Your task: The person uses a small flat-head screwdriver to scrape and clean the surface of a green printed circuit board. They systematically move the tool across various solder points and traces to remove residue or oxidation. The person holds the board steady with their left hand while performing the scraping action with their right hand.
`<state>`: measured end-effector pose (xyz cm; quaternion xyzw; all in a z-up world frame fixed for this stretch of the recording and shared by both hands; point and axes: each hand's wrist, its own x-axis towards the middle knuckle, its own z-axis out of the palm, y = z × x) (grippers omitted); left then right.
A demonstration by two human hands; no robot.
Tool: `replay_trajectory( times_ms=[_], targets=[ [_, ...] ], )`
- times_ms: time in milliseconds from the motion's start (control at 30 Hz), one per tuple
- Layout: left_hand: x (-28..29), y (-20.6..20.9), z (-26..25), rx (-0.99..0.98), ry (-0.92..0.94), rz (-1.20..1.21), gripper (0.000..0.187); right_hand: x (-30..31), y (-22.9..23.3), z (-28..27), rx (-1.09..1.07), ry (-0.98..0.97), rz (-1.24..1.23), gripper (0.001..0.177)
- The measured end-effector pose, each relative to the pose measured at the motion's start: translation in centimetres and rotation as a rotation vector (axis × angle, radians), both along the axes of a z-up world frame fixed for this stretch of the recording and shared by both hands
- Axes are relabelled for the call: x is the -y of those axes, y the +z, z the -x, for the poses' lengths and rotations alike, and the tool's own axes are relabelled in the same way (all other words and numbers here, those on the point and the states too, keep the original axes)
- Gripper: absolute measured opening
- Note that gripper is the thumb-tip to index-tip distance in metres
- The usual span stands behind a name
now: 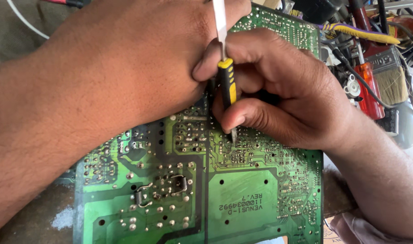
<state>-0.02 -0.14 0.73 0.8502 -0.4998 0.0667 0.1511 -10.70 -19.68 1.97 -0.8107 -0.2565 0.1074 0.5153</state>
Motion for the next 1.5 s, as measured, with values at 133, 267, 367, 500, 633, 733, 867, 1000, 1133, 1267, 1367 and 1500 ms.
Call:
replay_trajectory(
  times_ms=[133, 267, 367, 500, 633, 733, 867, 1000, 1133, 1267, 1367, 1500],
  targets=[
    [-0.1, -0.1, -0.2, 0.013, -0.017, 0.023, 0.048, -0.2, 0.1, -0.1, -0.035, -0.015, 0.002, 0.049],
    [-0.6, -0.3, -0.5, 0.067, -0.069, 0.123, 0.046, -0.6, 0.3, -0.3, -0.056, -0.045, 0.028, 0.048],
    [-0.4, -0.5, -0.7, -0.020, -0.029, 0.000, 0.046, -0.7, 0.4, -0.5, -0.046, -0.024, 0.012, 0.048],
    [-0.4, -0.8, -0.8, 0.059, -0.097, 0.122, 0.041, 0.2, -0.4, -0.4, 0.045, 0.050, -0.075, 0.048],
    [-0.8, -1.2, -0.3, 0.153, -0.147, 0.269, 0.027, 2.5, -1.5, -1.1, 0.235, 0.068, -0.195, 0.041],
    [-0.9, -1.0, -0.4, 0.097, -0.154, 0.286, 0.024, 3.9, -2.3, -0.4, 0.328, -0.144, -0.307, 0.036],
    [-0.8, -0.8, -0.5, 0.244, -0.194, 0.332, 0.028, 5.3, -1.4, 0.8, 0.280, -0.260, -0.378, 0.035],
    [-0.5, -0.8, -0.9, 0.218, -0.204, 0.358, 0.030, 5.4, 0.1, 1.1, 0.177, -0.229, -0.366, 0.031],
    [-0.3, -0.8, -1.1, 0.207, -0.211, 0.339, 0.031, 6.1, 1.2, 0.1, 0.131, 0.073, -0.131, 0.012],
    [-0.4, -0.9, -1.0, 0.175, -0.220, 0.313, 0.031, 6.7, 1.8, -0.7, 0.085, 0.152, -0.014, 0.015],
    [-0.4, -0.7, -0.9, 0.239, -0.220, 0.304, 0.027, 6.6, 1.2, -0.8, 0.159, 0.151, 0.027, 0.019],
    [-0.1, -0.4, -0.7, 0.279, -0.218, 0.275, 0.030, 6.9, 0.7, -1.1, 0.211, 0.182, 0.015, 0.018]
  ],
)
